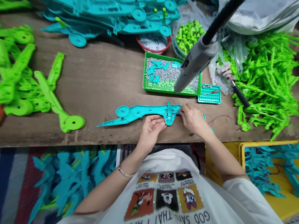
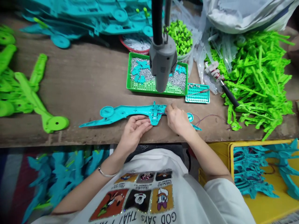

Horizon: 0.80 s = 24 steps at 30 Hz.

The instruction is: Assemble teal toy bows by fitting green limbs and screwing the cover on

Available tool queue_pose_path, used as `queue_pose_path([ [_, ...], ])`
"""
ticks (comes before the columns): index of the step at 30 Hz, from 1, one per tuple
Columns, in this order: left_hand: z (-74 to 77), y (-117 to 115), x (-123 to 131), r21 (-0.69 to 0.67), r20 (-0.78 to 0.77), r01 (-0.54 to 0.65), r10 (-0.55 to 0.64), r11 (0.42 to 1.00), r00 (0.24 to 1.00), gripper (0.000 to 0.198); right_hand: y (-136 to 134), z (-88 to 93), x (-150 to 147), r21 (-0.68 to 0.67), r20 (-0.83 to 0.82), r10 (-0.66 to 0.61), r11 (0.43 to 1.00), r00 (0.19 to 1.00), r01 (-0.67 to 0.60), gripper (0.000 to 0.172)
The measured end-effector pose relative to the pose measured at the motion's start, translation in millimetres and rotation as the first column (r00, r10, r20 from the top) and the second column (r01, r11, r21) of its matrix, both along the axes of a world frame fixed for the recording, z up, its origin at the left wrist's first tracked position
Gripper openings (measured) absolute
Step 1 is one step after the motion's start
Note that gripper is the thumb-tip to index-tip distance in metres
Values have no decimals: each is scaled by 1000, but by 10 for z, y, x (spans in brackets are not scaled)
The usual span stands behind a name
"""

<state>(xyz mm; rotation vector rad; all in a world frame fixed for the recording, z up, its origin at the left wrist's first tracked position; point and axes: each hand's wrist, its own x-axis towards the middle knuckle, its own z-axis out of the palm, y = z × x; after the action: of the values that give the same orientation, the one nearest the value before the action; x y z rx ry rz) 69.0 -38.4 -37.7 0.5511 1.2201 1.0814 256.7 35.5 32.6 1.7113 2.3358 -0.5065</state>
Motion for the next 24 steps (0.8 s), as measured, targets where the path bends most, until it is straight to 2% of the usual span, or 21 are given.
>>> queue_pose_path([
  [2,53,-10,-15,-11,-2,33,-33,999,999,50,-16,-45,24,23,-3,1,1000,1000,-1,29],
  [3,92,-6,-37,23,-81,94,-92,995,992,45,-23,-63,35,35,-6,-1,999,1000,1,29],
  [4,138,9,-65,76,-223,167,-147,983,964,38,-28,-78,45,45,-10,-2,999,1000,2,29],
  [5,187,39,-95,137,-407,248,-174,959,897,29,-32,-88,54,51,-14,0,999,1000,0,29],
  [6,236,86,-125,191,-597,333,-160,923,786,23,-34,-93,59,56,-19,5,998,1000,-4,29],
  [8,321,223,-167,239,-867,487,-41,840,496,18,-35,-92,63,65,-25,14,998,1000,-12,29],
  [10,371,390,-176,176,-970,617,28,767,242,16,-33,-83,59,72,-26,14,997,1000,-13,28],
  [11,381,470,-167,115,-989,665,25,738,144,14,-31,-78,56,71,-24,10,997,1000,-8,28],
  [13,382,596,-132,12,-1000,711,4,703,12,11,-30,-70,50,60,-21,-2,998,1000,3,27],
  [15,374,667,-83,-43,-999,721,-15,692,-46,10,-31,-62,46,47,-22,-11,999,1000,12,29],
  [17,372,691,-32,-72,-997,704,-36,707,-65,10,-33,-51,43,39,-21,-16,999,1000,17,30],
  [20,391,687,18,-109,-994,678,-82,727,-72,11,-38,-16,23,34,-16,-27,999,1000,27,32],
  [24,425,705,-10,-121,-992,690,-119,714,-51,14,-35,49,-67,57,-43,23,998,999,-21,33],
])
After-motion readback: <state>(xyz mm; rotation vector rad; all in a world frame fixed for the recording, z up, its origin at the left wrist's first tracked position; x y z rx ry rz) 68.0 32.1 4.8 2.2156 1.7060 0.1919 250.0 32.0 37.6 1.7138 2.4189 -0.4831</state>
